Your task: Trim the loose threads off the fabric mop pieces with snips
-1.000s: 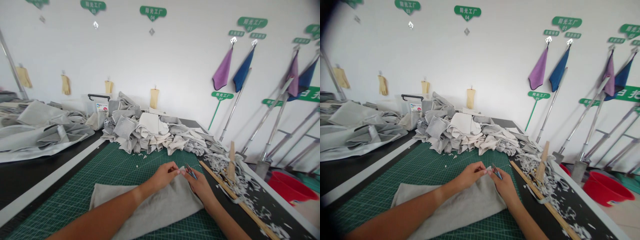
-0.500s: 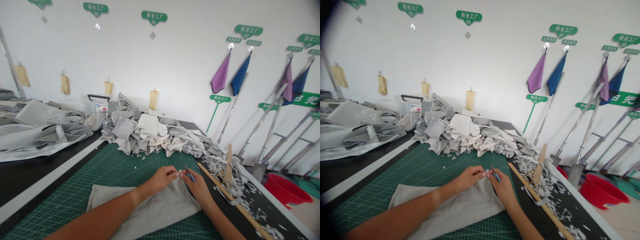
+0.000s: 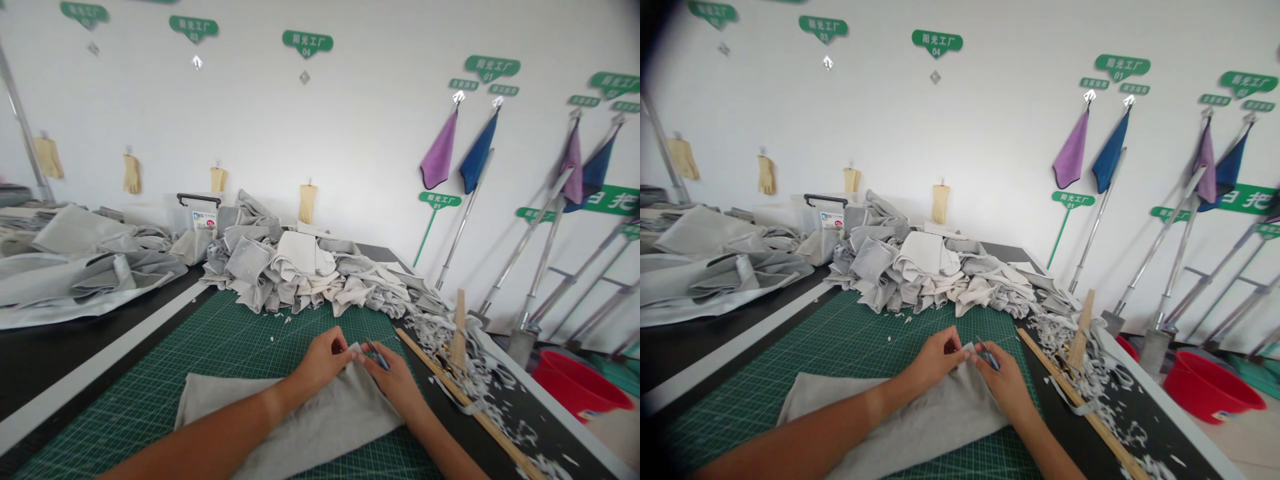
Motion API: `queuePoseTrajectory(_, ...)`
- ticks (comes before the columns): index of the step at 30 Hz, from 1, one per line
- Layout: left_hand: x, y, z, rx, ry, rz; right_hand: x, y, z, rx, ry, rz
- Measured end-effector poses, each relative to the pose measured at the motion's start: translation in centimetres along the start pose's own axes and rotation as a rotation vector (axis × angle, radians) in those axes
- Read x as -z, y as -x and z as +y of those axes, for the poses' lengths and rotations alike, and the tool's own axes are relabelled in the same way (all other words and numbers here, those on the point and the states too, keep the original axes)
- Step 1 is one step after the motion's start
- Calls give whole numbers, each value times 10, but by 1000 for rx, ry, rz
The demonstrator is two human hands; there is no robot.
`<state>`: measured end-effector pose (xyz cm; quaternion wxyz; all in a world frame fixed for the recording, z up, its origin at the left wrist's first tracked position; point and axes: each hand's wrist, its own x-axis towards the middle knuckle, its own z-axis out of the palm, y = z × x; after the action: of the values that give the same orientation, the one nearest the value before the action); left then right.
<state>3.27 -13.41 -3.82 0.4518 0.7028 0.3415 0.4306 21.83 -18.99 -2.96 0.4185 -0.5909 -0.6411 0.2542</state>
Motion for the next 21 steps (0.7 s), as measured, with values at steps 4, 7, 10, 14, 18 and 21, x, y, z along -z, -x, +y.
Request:
queuePoseTrajectory(4, -1, 1, -1, -66, -41, -13, -1, 1, -3, 33, -16, -8)
queuePoseTrajectory(7, -2, 3, 2, -70, -72, -51, 0, 0, -3, 48, -4, -3)
queuePoseTrajectory(10, -2, 4, 6, -69, -106, -117, 0, -1, -1, 43, 12, 9)
queuePoseTrajectory(14, -1, 2, 8, -74, -96, -186, 1, -1, 0, 31, 43, 40)
queuePoseTrajectory(18, 2, -1, 7, -52, -51, -159, 1, 1, -3, 36, 77, 35)
queuePoseTrajectory(21, 3, -2, 5, -67, -48, -138, 1, 2, -6, 32, 93, 37)
